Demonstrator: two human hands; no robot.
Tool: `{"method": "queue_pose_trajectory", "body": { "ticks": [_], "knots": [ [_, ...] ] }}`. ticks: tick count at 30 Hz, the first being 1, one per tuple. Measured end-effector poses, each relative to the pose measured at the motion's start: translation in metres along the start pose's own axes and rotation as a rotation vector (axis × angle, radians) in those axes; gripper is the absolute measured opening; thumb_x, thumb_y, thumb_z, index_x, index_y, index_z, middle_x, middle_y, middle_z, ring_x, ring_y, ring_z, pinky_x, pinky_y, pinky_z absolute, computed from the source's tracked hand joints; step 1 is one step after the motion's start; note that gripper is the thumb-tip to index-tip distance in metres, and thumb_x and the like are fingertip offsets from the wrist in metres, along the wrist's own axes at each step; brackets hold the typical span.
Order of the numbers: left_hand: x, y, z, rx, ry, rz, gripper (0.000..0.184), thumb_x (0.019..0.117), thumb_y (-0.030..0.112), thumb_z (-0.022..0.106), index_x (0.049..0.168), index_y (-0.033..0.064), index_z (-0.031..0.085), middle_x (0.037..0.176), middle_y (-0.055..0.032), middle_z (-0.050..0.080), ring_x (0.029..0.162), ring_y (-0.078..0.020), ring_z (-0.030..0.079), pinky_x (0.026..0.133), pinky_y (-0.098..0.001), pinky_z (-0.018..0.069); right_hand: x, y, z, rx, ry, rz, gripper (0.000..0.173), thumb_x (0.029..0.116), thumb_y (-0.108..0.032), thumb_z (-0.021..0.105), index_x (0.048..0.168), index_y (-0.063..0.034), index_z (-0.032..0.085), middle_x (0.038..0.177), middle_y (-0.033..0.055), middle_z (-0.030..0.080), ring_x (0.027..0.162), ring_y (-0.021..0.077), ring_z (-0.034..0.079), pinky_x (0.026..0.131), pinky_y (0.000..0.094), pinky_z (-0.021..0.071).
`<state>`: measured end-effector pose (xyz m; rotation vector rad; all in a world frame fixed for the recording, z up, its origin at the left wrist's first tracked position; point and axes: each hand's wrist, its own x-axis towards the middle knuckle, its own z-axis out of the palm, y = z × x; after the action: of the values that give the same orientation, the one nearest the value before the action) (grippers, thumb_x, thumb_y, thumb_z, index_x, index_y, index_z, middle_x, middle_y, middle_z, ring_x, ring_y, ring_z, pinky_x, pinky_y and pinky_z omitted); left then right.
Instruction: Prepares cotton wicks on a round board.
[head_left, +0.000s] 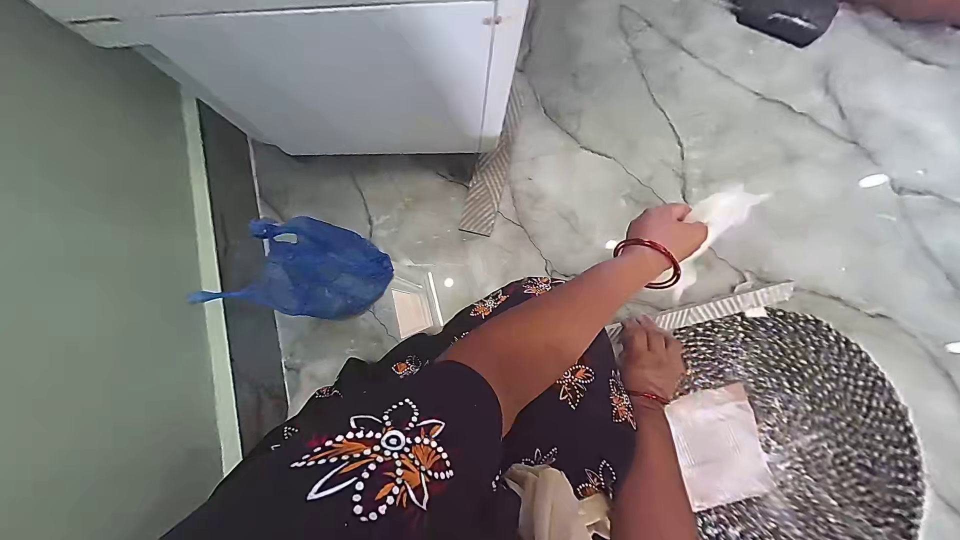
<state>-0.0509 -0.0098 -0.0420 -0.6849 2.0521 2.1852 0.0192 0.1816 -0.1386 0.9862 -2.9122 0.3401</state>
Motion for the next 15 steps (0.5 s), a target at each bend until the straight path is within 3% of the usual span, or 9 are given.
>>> {"method": "queue_pose_trajectory", "body": {
  "ticks": [3,5,7,9,12,14,15],
  "knots": [
    [-0.018,-0.005,0.008,-0.362,0.019,-0.141,0.033,0.1044,0.010,0.059,0.130,-0.0094,0.062,0.130,-0.0302,0.064,0.124,-0.0396,0.060,0.105,-0.0566,0.0471,0.011,-0.009,-0.003,0.001,-0.145,0.005,0.031,0.0978,0.005,0.054,0.125,0.0069,0.069,0.132,0.0335,0.064,0.123,0.0603,0.057,0.097,0.0709,0.0444],
    [-0.039,-0.003,0.019,-0.529,-0.042,-0.192,0.034,0.1041,0.008,0.059,0.133,-0.0093,0.059,0.129,-0.0280,0.064,0.118,-0.0341,0.062,0.102,-0.0508,0.0496,0.017,-0.025,-0.015,0.001,-0.254,0.068,0.030,0.0988,0.002,0.053,0.124,0.0123,0.067,0.127,0.0378,0.064,0.124,0.0612,0.055,0.097,0.0729,0.0431],
    [-0.057,-0.004,0.036,-0.674,-0.124,-0.196,0.027,0.1010,0.001,0.056,0.127,-0.0074,0.057,0.111,-0.0198,0.064,0.095,-0.0222,0.061,0.084,-0.0403,0.0529,0.023,-0.045,-0.042,-0.040,-0.499,0.306,0.037,0.1030,-0.007,0.053,0.133,0.0134,0.059,0.133,0.0395,0.058,0.130,0.0568,0.053,0.107,0.0684,0.0392],
    [-0.078,-0.004,0.043,-0.723,-0.199,-0.153,0.020,0.0979,-0.005,0.052,0.117,-0.0042,0.058,0.093,-0.0100,0.062,0.079,-0.0132,0.060,0.073,-0.0321,0.0543,0.015,-0.044,-0.059,-0.027,-0.622,0.476,0.044,0.1035,-0.014,0.055,0.141,0.0106,0.053,0.135,0.0386,0.057,0.129,0.0545,0.054,0.108,0.0667,0.0405],
    [-0.100,-0.005,0.033,-0.720,-0.274,-0.073,0.022,0.0963,-0.007,0.044,0.113,-0.0001,0.057,0.089,-0.0041,0.064,0.079,-0.0094,0.064,0.074,-0.0287,0.0561,-0.030,-0.024,-0.078,0.274,-0.266,0.663,0.038,0.1037,-0.010,0.056,0.136,0.0099,0.059,0.135,0.0327,0.060,0.130,0.0442,0.057,0.113,0.0562,0.0407],
    [-0.114,-0.009,0.027,-0.669,-0.286,-0.070,0.022,0.0976,-0.007,0.043,0.112,-0.0002,0.058,0.090,-0.0038,0.066,0.080,-0.0092,0.066,0.076,-0.0282,0.0574,-0.067,-0.015,-0.093,0.554,0.005,0.809,0.030,0.1056,-0.009,0.054,0.129,0.0057,0.066,0.124,0.0228,0.070,0.115,0.0285,0.068,0.104,0.0428,0.0501],
    [-0.125,-0.012,0.028,-0.634,-0.295,-0.071,0.021,0.0968,-0.009,0.043,0.108,0.0004,0.059,0.088,-0.0028,0.065,0.079,-0.0082,0.065,0.075,-0.0267,0.0567,-0.087,-0.012,-0.098,0.716,0.131,0.875,0.027,0.1066,-0.008,0.051,0.123,0.0064,0.066,0.115,0.0189,0.072,0.100,0.0202,0.071,0.091,0.0348,0.0558]
  ]
}}
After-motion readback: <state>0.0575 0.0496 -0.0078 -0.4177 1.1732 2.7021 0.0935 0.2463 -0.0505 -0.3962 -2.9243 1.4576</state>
